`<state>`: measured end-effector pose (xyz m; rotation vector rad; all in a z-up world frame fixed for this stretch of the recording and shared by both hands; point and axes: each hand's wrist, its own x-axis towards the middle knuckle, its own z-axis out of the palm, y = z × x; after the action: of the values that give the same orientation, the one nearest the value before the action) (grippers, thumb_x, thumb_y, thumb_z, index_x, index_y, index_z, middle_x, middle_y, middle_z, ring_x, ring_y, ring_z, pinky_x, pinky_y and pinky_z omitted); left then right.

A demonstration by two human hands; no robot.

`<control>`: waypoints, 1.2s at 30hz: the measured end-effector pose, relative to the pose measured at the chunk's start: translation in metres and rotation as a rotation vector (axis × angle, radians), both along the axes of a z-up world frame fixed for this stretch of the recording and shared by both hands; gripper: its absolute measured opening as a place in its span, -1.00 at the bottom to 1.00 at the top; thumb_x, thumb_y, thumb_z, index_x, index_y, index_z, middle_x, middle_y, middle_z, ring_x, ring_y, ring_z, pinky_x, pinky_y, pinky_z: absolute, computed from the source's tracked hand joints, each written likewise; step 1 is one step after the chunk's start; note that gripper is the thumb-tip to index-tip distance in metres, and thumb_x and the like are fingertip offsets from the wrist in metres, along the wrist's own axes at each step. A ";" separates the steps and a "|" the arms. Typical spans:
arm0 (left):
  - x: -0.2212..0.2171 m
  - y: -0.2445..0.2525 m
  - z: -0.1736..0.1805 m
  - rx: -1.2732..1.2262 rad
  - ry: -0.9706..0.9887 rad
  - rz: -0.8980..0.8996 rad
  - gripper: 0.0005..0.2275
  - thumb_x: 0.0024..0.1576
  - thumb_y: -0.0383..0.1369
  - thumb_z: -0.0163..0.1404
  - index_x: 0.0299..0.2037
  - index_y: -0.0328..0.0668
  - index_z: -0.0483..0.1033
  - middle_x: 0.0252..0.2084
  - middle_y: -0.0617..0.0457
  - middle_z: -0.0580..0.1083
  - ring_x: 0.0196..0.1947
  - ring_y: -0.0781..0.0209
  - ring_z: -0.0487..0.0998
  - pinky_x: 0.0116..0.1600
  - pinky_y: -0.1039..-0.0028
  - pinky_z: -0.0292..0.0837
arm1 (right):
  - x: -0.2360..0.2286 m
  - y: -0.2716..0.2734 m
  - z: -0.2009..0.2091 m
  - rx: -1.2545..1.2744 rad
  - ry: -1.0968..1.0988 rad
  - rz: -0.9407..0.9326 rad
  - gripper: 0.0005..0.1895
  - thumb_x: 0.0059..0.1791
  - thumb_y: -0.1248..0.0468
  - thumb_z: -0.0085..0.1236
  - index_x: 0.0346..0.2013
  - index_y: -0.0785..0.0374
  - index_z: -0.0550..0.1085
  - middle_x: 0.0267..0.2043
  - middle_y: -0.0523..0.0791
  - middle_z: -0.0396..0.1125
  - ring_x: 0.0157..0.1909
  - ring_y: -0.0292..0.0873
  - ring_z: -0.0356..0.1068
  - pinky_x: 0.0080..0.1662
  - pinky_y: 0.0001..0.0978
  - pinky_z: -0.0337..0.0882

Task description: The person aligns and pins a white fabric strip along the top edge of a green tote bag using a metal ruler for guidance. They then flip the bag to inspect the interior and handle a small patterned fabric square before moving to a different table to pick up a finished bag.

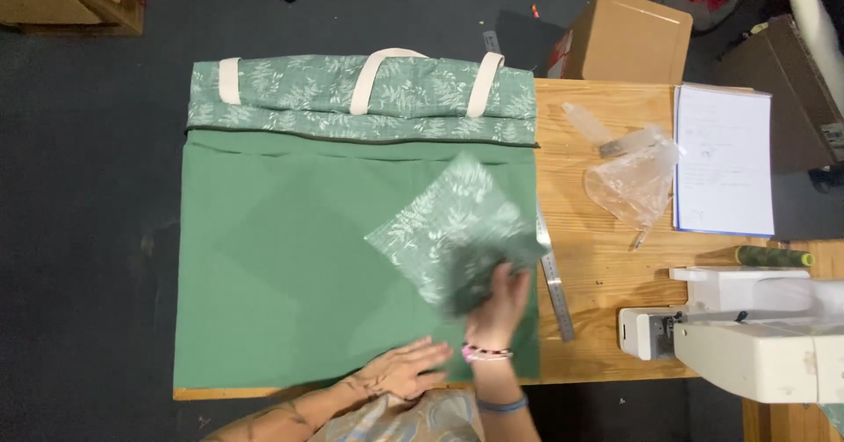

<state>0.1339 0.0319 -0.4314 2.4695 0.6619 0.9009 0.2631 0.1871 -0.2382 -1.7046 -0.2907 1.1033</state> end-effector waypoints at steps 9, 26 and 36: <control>-0.057 0.005 0.081 -0.736 0.005 0.529 -0.73 0.15 -0.50 -0.18 -0.25 -0.04 0.65 -0.23 0.17 0.64 -0.47 0.37 0.62 -0.32 0.48 0.68 | -0.009 -0.078 -0.110 -0.328 0.463 0.032 -0.03 -0.10 0.30 0.21 0.50 0.32 -0.08 0.38 0.14 0.15 0.34 0.15 0.25 0.18 0.12 0.49; -0.129 0.135 0.018 -1.196 0.320 0.666 -0.88 -0.03 -0.24 0.20 -0.34 0.03 0.67 -0.44 0.10 0.57 -0.35 0.03 0.64 -0.19 0.28 0.49 | 0.042 -0.006 -0.089 0.152 -0.532 0.535 -0.77 0.16 0.24 -0.02 0.13 0.06 0.43 -0.49 -0.13 0.27 -0.39 -0.22 0.33 -0.19 -0.28 0.44; -0.117 0.078 0.019 -1.462 -0.029 0.827 -0.80 -0.02 -0.34 0.16 -0.21 -0.13 0.67 -0.41 0.09 0.60 -0.57 0.28 0.60 -0.27 0.44 0.45 | 0.033 0.064 -0.156 0.020 -0.599 0.713 -0.73 0.07 0.23 0.13 0.08 -0.02 0.48 -0.27 -0.05 0.51 -0.14 0.02 0.52 0.02 -0.07 0.46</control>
<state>0.0164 0.1100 -0.4125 0.8425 1.6045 0.3517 0.2962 0.2513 -0.3942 -1.9361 -1.3607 1.0276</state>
